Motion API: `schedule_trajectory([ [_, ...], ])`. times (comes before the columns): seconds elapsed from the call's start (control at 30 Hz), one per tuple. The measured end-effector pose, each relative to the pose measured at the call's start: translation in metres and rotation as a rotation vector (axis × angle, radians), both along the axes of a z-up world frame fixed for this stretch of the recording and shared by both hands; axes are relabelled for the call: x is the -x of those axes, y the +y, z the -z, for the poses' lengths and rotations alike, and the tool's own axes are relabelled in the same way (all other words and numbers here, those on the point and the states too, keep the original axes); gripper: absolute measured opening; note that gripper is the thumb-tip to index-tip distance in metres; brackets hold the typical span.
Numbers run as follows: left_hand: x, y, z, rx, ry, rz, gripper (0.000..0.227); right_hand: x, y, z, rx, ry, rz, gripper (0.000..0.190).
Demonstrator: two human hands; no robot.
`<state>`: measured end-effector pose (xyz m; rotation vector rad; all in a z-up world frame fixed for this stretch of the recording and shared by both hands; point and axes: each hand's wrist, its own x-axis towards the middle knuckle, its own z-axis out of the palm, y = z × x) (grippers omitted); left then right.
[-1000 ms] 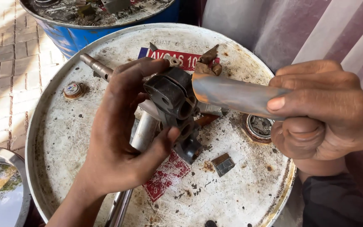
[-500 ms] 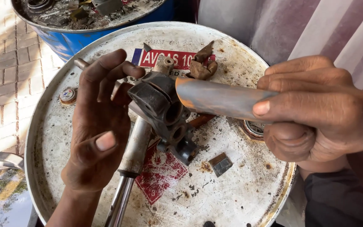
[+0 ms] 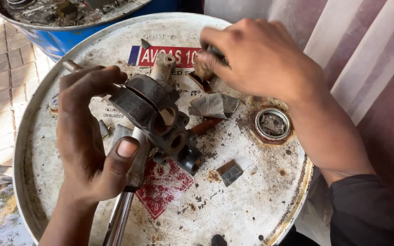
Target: Cleaning a metal bracket using an abrasive tool and a cloth on top of a barrel workbench.
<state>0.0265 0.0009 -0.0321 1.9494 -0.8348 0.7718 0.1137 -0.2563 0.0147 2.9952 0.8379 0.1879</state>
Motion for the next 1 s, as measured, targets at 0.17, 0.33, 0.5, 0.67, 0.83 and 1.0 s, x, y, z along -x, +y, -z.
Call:
schedule_trajectory([
  [0.17,0.0,-0.001,0.003,-0.022,-0.025,-0.03,0.065,-0.017,-0.003,0.005,-0.017,0.07,0.075,0.029],
  [0.33,-0.008,0.004,0.006,0.05,-0.069,-0.004,0.068,-0.016,-0.004,0.013,-0.357,-0.16,-0.355,0.056],
  [0.5,-0.01,0.012,-0.004,0.05,0.04,-0.05,0.045,-0.006,0.017,0.024,-0.696,0.028,-0.787,0.033],
  [0.67,-0.022,0.016,-0.004,-0.209,0.076,-0.041,0.037,-0.013,0.019,0.031,-0.675,0.193,-0.802,0.052],
  [0.83,-0.026,0.018,0.003,-0.255,0.07,-0.066,0.038,-0.037,0.007,0.028,-0.383,0.172,-0.462,0.077],
  [1.0,-0.022,0.024,0.003,-0.167,0.011,-0.225,0.028,-0.042,0.009,0.013,-0.025,0.481,0.128,0.032],
])
